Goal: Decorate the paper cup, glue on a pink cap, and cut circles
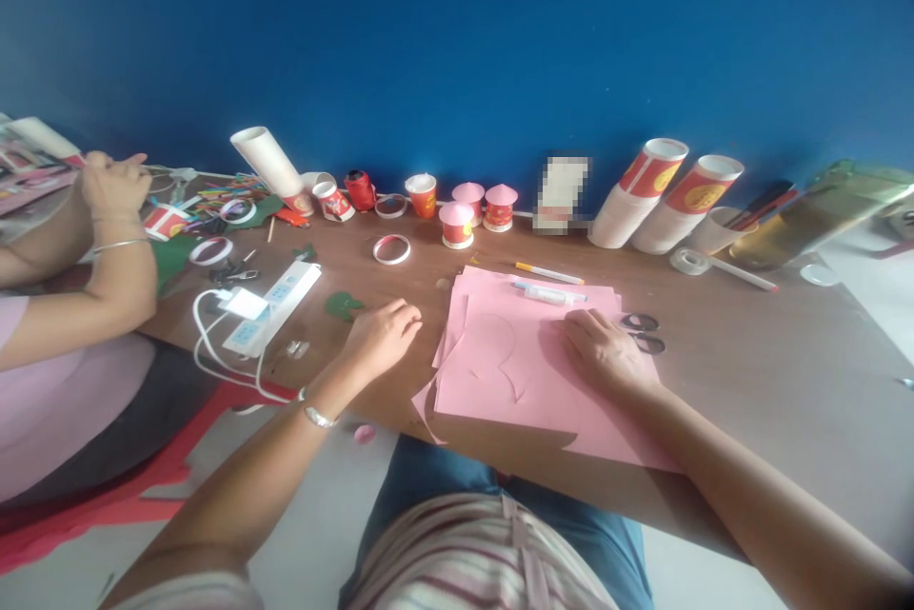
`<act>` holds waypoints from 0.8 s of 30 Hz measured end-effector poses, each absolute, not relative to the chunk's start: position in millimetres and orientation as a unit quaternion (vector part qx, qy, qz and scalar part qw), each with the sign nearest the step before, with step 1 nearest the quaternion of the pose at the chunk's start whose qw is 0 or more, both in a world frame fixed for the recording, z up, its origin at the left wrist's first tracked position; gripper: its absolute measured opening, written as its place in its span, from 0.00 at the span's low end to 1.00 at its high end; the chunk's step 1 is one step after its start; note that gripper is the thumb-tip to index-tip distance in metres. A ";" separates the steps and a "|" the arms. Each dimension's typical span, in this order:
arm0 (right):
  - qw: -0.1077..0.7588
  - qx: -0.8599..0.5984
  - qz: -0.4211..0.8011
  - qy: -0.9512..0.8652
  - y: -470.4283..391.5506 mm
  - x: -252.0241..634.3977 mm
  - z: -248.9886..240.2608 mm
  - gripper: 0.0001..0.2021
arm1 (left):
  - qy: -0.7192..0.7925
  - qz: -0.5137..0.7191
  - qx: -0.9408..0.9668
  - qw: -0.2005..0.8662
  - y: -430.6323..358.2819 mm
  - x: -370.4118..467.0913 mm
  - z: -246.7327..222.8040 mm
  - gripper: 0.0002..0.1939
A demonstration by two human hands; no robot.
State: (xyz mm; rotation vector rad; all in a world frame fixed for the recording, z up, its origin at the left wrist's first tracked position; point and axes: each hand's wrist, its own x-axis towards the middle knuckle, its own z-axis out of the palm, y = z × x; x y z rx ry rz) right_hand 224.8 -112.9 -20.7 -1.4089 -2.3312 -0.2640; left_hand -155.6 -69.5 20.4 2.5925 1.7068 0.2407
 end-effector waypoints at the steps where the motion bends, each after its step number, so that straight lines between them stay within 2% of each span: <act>1: 0.202 -0.502 -0.095 -0.835 -112.8 224.7 -20.6 0.14 | 0.552 0.075 0.830 0.015 -64.6 -157.4 20.9 0.10; 5: 0.199 -0.504 -0.097 -0.835 -111.9 225.3 -21.0 0.13 | 0.571 0.074 0.818 0.002 -30.0 -164.6 20.7 0.09; 8: 0.194 -0.500 -0.105 -0.838 -110.3 226.8 -22.6 0.13 | 0.594 0.083 0.799 -0.047 8.4 -175.3 21.4 0.15; 11: 0.191 -0.494 -0.110 -0.841 -108.3 229.0 -25.1 0.13 | 0.608 0.053 0.790 -0.055 39.6 -185.4 25.3 0.11; 16: 0.196 -0.496 -0.095 -0.840 -106.6 229.6 -28.2 0.14 | 0.564 0.064 0.822 -0.041 30.1 -162.8 38.1 0.11; 19: 0.213 -0.508 -0.084 -0.831 -106.0 227.4 -28.0 0.13 | 0.424 0.140 0.894 -0.021 -7.7 -118.9 44.4 0.13; 24: 0.304 -0.535 0.005 -0.788 -103.2 228.9 -27.9 0.12 | 0.147 0.136 0.980 0.013 -55.3 -42.1 38.0 0.13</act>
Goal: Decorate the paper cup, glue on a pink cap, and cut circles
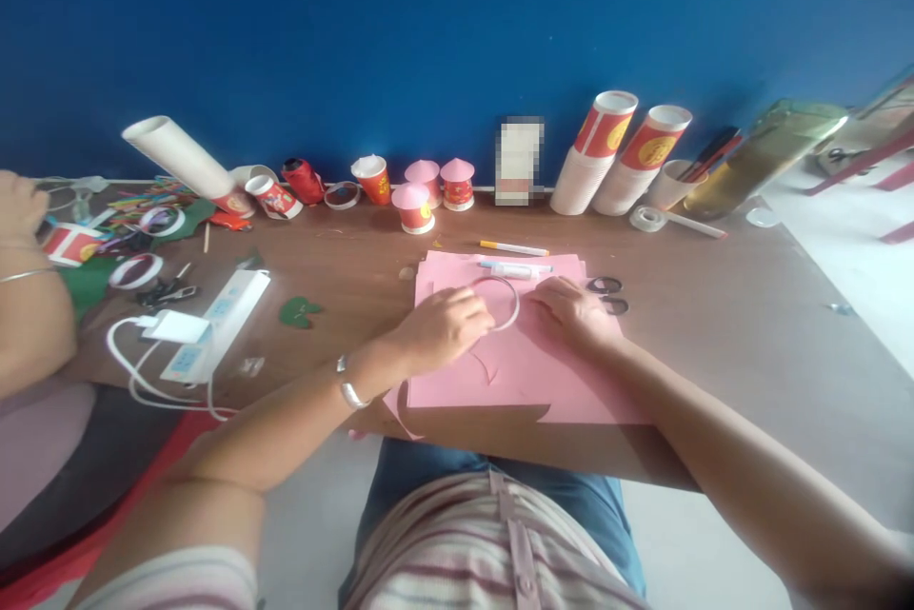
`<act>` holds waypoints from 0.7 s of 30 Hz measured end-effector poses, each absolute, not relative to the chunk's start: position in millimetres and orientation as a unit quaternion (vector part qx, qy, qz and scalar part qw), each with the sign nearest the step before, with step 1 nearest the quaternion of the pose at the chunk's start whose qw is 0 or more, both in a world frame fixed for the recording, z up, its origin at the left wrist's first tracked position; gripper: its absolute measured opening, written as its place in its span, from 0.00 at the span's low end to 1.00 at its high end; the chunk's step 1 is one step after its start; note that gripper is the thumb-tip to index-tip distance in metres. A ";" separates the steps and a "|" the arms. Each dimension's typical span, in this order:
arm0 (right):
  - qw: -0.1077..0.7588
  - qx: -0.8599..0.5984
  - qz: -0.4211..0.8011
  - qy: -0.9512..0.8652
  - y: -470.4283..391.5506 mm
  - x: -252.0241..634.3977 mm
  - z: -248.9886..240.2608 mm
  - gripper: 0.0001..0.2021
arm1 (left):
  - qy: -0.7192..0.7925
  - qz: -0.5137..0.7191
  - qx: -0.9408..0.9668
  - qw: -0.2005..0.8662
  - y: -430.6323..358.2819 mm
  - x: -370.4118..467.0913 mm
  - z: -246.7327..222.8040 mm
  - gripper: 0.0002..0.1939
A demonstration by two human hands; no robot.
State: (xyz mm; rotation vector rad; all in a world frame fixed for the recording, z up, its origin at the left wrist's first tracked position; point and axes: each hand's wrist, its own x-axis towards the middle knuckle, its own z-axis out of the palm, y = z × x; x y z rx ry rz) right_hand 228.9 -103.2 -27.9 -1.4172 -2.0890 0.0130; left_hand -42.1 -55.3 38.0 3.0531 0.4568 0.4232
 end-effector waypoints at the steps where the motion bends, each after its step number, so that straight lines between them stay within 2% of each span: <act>1: 0.323 -0.545 0.025 -0.773 -102.7 230.8 -28.2 0.11 | 0.125 0.133 0.983 0.009 -58.1 -31.5 34.3 0.14; 7: 0.335 -0.596 0.019 -0.730 -101.7 245.5 -31.4 0.14 | 0.074 0.086 0.993 0.015 -49.8 -7.8 15.9 0.17; 9: 0.321 -0.596 0.020 -0.736 -101.8 248.0 -32.3 0.14 | 0.083 0.081 0.992 0.040 -45.4 -9.9 14.1 0.15; 12: 0.310 -0.589 0.025 -0.746 -101.9 248.6 -32.4 0.14 | 0.109 0.107 0.982 0.114 -37.3 -16.0 16.0 0.06; 13: 0.312 -0.590 0.023 -0.744 -102.0 248.5 -31.9 0.14 | 0.122 0.124 0.974 0.146 -33.6 -18.2 17.9 0.07; 17: 0.305 -0.583 0.028 -0.752 -102.1 249.3 -27.5 0.14 | 0.213 0.169 0.937 0.220 -14.5 -25.6 27.7 0.16; 21: 0.302 -0.524 0.044 -0.795 -102.5 251.8 -21.4 0.13 | 0.236 0.130 0.923 0.276 -2.2 -28.3 27.6 0.31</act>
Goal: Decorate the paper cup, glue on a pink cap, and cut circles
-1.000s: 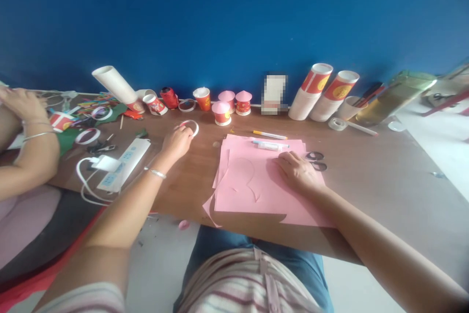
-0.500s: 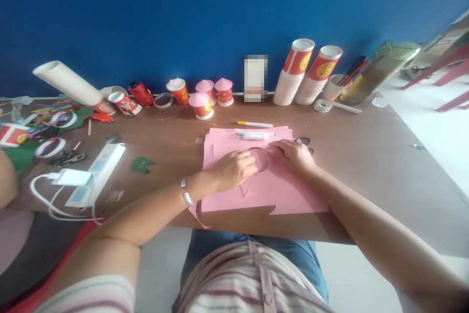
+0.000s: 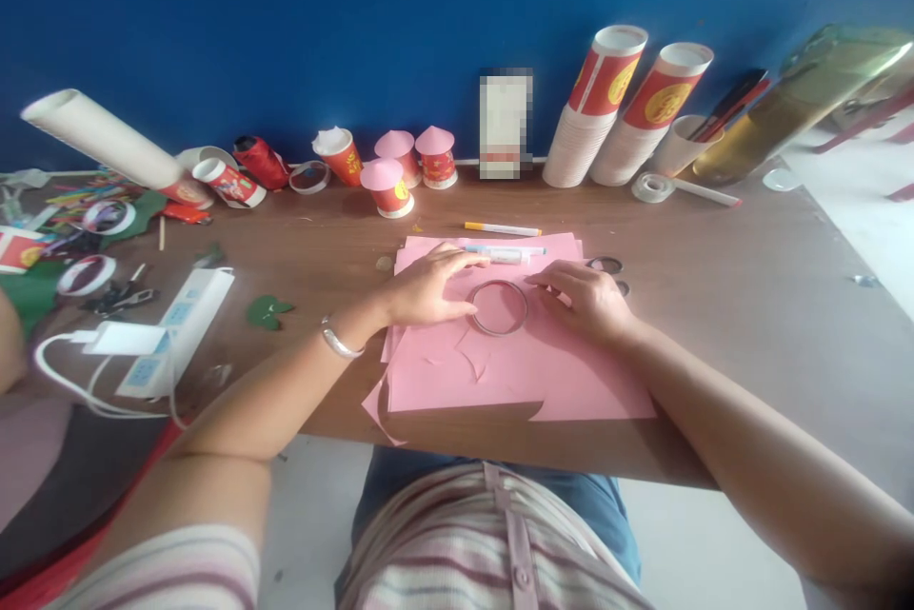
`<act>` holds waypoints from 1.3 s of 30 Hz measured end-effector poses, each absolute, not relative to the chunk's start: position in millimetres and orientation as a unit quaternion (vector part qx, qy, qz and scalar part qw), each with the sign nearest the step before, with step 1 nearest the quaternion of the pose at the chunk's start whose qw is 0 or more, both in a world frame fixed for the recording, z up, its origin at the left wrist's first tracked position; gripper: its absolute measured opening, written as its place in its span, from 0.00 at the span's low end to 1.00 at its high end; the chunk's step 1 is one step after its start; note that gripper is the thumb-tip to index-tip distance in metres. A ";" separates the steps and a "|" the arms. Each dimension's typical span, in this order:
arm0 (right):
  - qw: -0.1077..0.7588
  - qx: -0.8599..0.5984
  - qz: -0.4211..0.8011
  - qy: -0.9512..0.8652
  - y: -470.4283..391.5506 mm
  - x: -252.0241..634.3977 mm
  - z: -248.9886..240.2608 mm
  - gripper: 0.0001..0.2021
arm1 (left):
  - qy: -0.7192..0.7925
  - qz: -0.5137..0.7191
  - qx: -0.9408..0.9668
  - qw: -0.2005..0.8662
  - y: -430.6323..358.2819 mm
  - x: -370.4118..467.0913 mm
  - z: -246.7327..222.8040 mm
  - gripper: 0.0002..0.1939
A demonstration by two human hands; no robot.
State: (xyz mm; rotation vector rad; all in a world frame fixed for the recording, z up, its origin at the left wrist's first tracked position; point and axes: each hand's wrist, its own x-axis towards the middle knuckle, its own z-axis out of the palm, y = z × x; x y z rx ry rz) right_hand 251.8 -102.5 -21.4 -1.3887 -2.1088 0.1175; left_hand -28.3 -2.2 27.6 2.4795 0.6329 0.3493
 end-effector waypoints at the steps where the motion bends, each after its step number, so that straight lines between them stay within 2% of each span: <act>1: 0.303 -0.503 0.045 -0.808 -102.9 252.2 -19.9 0.13 | 0.231 0.122 0.922 0.286 -1.7 -27.9 24.8 0.35; 5: 0.278 -0.445 0.049 -0.850 -105.1 253.5 -15.5 0.13 | 0.198 0.127 0.925 0.297 -6.1 -23.6 8.4 0.43; 13: 0.242 -0.418 0.089 -0.871 -104.1 260.8 -14.9 0.13 | 0.163 0.153 0.932 0.285 -9.2 -26.5 -7.4 0.42; 24: 0.246 -0.405 0.102 -0.875 -105.4 263.9 -11.7 0.11 | 0.139 0.164 0.938 0.273 -5.7 -30.2 -11.0 0.41; 27: 0.250 -0.401 0.093 -0.876 -106.0 263.1 -11.0 0.10 | 0.142 0.169 0.948 0.230 -2.9 -35.6 -4.1 0.38; 33: 0.259 -0.394 0.053 -0.880 -106.0 261.7 -9.9 0.09 | 0.200 0.120 0.970 0.071 7.2 -52.6 17.8 0.27; 39: 0.262 -0.390 0.044 -0.882 -105.3 260.8 -10.4 0.10 | 0.253 0.052 0.966 -0.016 8.0 -56.6 23.7 0.19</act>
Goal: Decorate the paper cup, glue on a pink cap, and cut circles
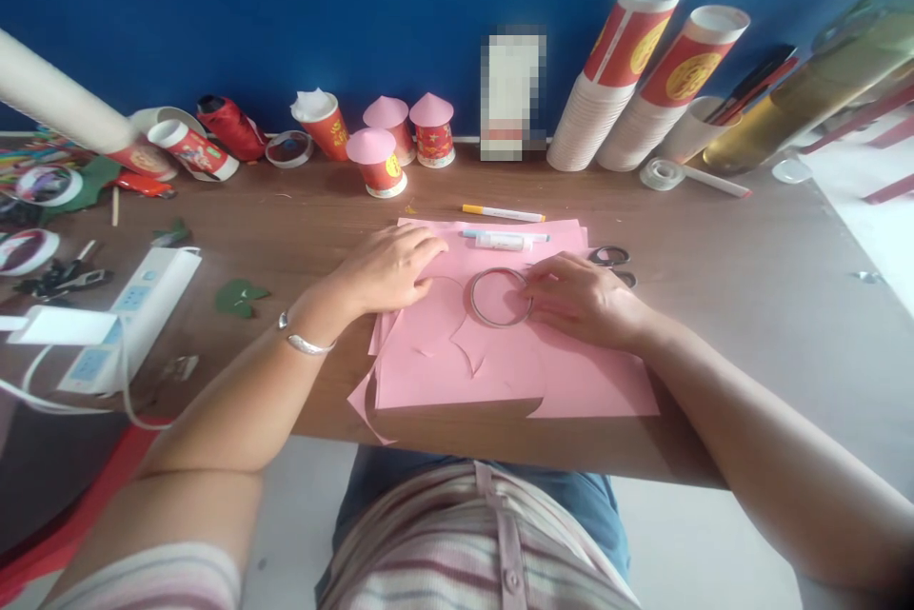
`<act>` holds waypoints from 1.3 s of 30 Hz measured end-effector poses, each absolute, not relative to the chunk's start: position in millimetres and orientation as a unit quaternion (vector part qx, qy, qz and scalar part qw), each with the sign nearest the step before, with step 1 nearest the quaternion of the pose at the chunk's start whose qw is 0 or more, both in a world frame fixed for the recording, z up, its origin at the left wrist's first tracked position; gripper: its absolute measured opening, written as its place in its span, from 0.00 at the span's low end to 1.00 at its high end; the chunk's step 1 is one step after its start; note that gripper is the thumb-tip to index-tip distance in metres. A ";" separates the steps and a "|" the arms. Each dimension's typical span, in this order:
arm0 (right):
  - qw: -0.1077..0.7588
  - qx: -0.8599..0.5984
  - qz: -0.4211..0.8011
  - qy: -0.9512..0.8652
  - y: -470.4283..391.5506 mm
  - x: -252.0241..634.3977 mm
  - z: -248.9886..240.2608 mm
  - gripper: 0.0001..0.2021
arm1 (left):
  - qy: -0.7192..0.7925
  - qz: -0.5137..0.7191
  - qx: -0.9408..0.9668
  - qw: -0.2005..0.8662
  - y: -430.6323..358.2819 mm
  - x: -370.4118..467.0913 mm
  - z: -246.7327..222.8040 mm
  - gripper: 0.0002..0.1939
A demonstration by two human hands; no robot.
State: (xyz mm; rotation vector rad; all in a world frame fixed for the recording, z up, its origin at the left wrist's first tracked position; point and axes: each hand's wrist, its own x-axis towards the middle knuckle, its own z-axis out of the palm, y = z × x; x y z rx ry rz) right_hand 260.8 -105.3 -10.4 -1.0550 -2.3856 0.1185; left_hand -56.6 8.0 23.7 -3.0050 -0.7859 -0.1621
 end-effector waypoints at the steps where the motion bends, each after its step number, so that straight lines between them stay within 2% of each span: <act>1: 0.263 -0.389 0.045 -0.882 -105.2 260.6 -10.5 0.09 | -0.256 -0.048 -0.965 0.027 7.3 -56.1 23.6 0.17; 5: 0.266 -0.393 0.047 -0.879 -105.1 259.4 -11.3 0.09 | -0.268 -0.031 -0.960 0.076 4.9 -53.4 23.2 0.09; 13: 0.268 -0.398 0.010 -0.877 -105.6 254.4 -13.4 0.08 | -0.328 -0.003 -0.933 0.146 5.7 -53.2 24.5 0.15; 20: 0.267 -0.398 -0.009 -0.878 -104.9 251.4 -14.0 0.09 | -0.369 0.032 -0.919 0.139 1.1 -51.9 33.8 0.16; 31: 0.288 -0.404 0.006 -0.868 -102.6 254.2 -18.5 0.09 | -0.460 0.212 -0.855 0.109 0.9 -66.8 56.8 0.19; 35: 0.294 -0.399 0.013 -0.868 -103.1 255.5 -16.0 0.08 | -0.503 0.206 -0.835 0.085 7.1 -72.3 63.7 0.16; 39: 0.278 -0.402 0.008 -0.873 -104.9 256.1 -14.5 0.08 | -0.521 0.179 -0.828 0.104 21.9 -89.0 56.4 0.12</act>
